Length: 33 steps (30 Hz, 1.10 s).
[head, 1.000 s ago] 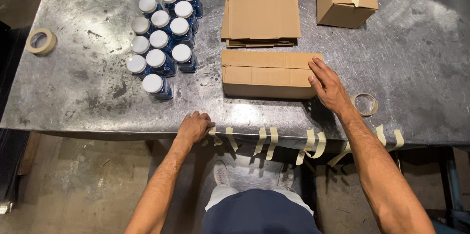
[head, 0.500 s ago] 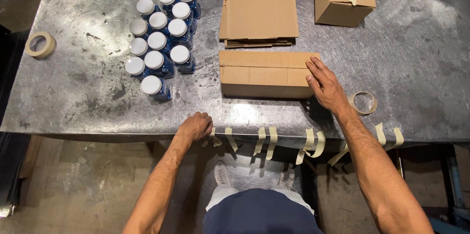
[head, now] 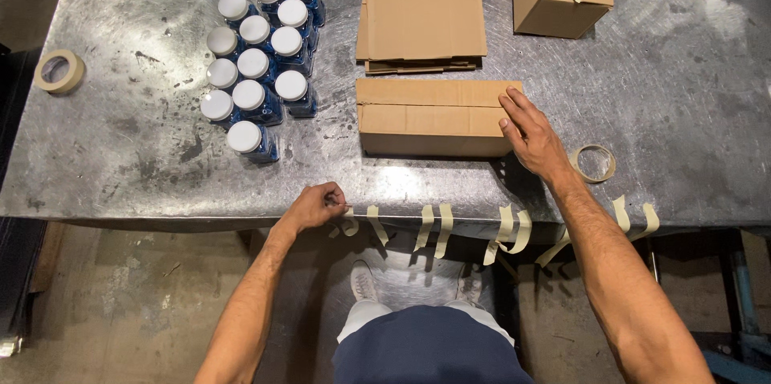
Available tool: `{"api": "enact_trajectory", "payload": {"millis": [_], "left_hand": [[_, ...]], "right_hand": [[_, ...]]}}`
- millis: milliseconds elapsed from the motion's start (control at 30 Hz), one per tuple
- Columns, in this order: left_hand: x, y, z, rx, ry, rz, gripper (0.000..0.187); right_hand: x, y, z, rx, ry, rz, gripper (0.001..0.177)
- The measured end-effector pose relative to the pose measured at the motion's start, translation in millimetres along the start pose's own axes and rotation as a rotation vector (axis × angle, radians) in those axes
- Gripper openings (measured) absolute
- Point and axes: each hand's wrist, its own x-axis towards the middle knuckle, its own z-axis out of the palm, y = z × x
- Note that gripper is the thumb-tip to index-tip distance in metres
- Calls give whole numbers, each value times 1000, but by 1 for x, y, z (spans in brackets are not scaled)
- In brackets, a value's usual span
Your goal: The person assembles flat cardboard boxes, places a single blue bottle with a white cap into each, closes the flaps, and seals the boxes with strips of packing tape. The process is repeated for multiple boxes on a metal workbench.
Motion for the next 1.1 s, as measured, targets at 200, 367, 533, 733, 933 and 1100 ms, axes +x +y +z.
{"api": "enact_trajectory", "payload": {"millis": [200, 367, 533, 733, 933, 1100], "left_hand": [[-32, 47, -43, -194, -107, -51, 31], [-42, 120, -79, -272, -67, -8, 26], [12, 146, -85, -354, 300, 219, 21], [100, 133, -75, -332, 527, 88, 10], [101, 152, -78, -450, 648, 80, 10], [103, 154, -72, -381, 731, 69, 14]], "right_hand": [[2, 0, 0, 1, 17, -25, 49], [2, -1, -2, -17, 25, -42, 48], [2, 0, 0, -40, 37, -56, 48], [1, 1, 3, -45, 39, -29, 49], [0, 2, 7, -52, 30, 23, 48], [0, 4, 8, -66, 39, 16, 47]]}}
